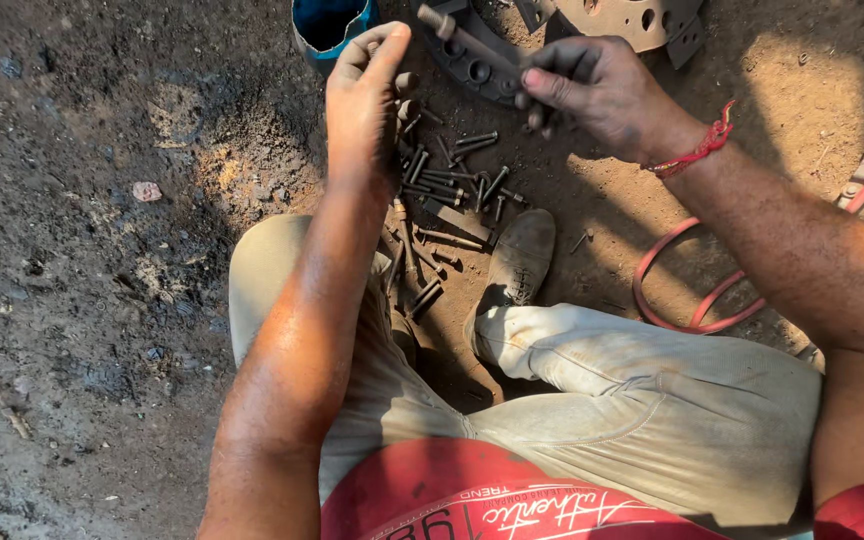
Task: The person sits on the ground and pours bolts and nuts from a blue container onto the dirt. They then pick up a circular metal part and begin inserting bolts into its holes, occasionally picking up additional fasteners from the pile on the ground.
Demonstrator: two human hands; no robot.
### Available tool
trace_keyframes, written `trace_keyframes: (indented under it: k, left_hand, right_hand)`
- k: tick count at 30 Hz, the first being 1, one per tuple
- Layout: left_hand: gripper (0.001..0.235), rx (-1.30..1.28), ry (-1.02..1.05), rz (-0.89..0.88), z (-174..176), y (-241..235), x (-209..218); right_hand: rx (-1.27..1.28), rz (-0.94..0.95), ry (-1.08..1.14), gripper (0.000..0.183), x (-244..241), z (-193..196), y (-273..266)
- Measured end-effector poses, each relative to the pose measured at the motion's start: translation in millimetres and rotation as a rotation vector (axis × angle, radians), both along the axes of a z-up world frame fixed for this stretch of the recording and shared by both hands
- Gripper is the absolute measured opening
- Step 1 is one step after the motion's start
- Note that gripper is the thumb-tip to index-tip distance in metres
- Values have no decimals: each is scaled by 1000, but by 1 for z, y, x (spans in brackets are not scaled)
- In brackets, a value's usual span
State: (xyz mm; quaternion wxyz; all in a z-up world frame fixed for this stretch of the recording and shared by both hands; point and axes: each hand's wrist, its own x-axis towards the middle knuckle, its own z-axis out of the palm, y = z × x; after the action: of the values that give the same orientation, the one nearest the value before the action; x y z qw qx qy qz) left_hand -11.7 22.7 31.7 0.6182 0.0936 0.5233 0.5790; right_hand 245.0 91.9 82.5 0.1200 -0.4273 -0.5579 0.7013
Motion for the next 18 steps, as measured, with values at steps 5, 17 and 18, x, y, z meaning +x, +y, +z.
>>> trace_keyframes:
  k: [5,17,18]
  left_hand:
    - [27,163,-51,-106,-9,-2,8]
    - [36,167,-211,-44,4,2,13]
    - [36,159,-187,-57,4,1,13]
  right_hand:
    - [-48,61,32,35,-14,0,-5]
    - [-125,-34,88,33,-24,-10,-11]
    - [-127,-45,102,34,-23,-11,-10]
